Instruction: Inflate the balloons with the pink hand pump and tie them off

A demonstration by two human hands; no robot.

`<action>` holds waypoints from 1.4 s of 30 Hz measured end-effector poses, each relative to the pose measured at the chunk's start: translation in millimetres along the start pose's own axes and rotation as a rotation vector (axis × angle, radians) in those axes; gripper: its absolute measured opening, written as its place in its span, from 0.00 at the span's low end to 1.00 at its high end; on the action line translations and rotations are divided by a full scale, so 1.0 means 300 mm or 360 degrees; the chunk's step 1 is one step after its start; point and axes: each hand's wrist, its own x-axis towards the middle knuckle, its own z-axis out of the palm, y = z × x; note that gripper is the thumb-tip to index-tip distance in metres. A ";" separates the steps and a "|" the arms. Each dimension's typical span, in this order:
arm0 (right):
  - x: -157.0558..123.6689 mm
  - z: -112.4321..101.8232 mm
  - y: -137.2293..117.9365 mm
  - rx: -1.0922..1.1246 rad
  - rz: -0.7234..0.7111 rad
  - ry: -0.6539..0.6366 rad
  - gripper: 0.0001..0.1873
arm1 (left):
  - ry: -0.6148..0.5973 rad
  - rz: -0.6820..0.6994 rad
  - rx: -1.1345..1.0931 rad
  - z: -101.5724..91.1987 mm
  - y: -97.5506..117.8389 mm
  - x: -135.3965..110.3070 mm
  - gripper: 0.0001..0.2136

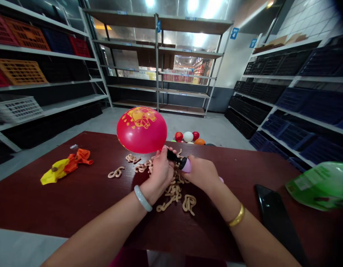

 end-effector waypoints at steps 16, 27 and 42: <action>0.031 0.010 0.049 0.0072 0.0024 -0.0039 0.22 | -0.0013 0.0180 0.0032 -0.040 0.215 0.169 0.06; 0.021 0.005 0.046 -0.0010 -0.0005 -0.0059 0.21 | -0.0022 0.0173 -0.0007 -0.044 0.108 0.121 0.06; 0.006 -0.014 -0.014 0.0145 0.0028 -0.0029 0.26 | -0.0026 0.0087 0.0099 0.033 0.045 0.009 0.07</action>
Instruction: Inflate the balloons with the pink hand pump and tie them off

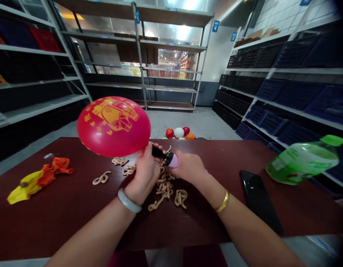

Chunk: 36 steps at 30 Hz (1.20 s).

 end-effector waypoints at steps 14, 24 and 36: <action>0.022 -0.012 0.104 -0.0100 -0.0107 -0.0012 0.28 | -0.0053 0.0167 0.0150 -0.064 0.176 0.150 0.12; 0.008 0.025 0.060 0.0055 -0.0191 0.0061 0.32 | -0.0061 -0.0038 0.0198 -0.021 -0.028 0.016 0.07; 0.004 0.007 0.044 0.0092 -0.0055 0.0021 0.28 | -0.0105 -0.0047 0.0116 -0.034 0.031 0.061 0.06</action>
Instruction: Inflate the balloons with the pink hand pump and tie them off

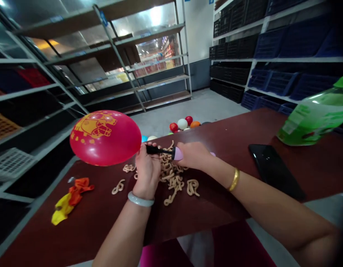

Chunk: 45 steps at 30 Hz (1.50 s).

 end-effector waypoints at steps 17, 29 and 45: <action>0.015 0.024 0.057 -0.0158 -0.0043 0.0022 0.22 | 0.0083 0.0082 -0.0111 -0.063 0.068 0.073 0.09; -0.008 0.026 -0.001 -0.0044 -0.0009 0.0051 0.24 | 0.0098 -0.0135 -0.0056 0.011 -0.119 -0.078 0.04; -0.001 -0.029 0.049 -0.0070 -0.0019 0.0053 0.20 | 0.0091 0.0137 -0.0071 -0.092 0.168 0.131 0.12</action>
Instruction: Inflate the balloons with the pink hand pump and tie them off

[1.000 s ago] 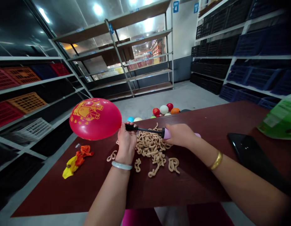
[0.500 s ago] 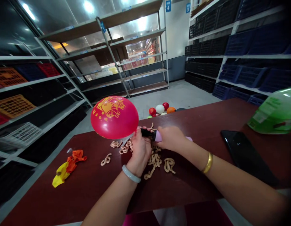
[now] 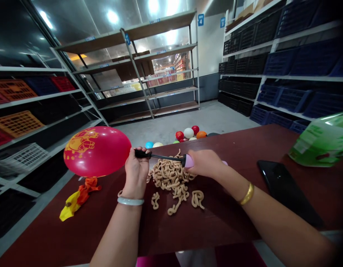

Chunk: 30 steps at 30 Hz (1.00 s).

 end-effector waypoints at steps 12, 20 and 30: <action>-0.010 0.014 -0.024 -0.0079 -0.0074 -0.0010 0.23 | 0.0024 -0.0261 -0.0022 0.049 -0.193 -0.157 0.07; -0.018 0.030 -0.050 0.0035 -0.0202 0.0081 0.37 | -0.0014 -0.0269 0.0019 0.093 -0.250 -0.238 0.06; -0.019 0.019 -0.053 0.0022 -0.0273 0.0046 0.29 | 0.0063 -0.0291 0.0033 0.072 -0.214 -0.199 0.07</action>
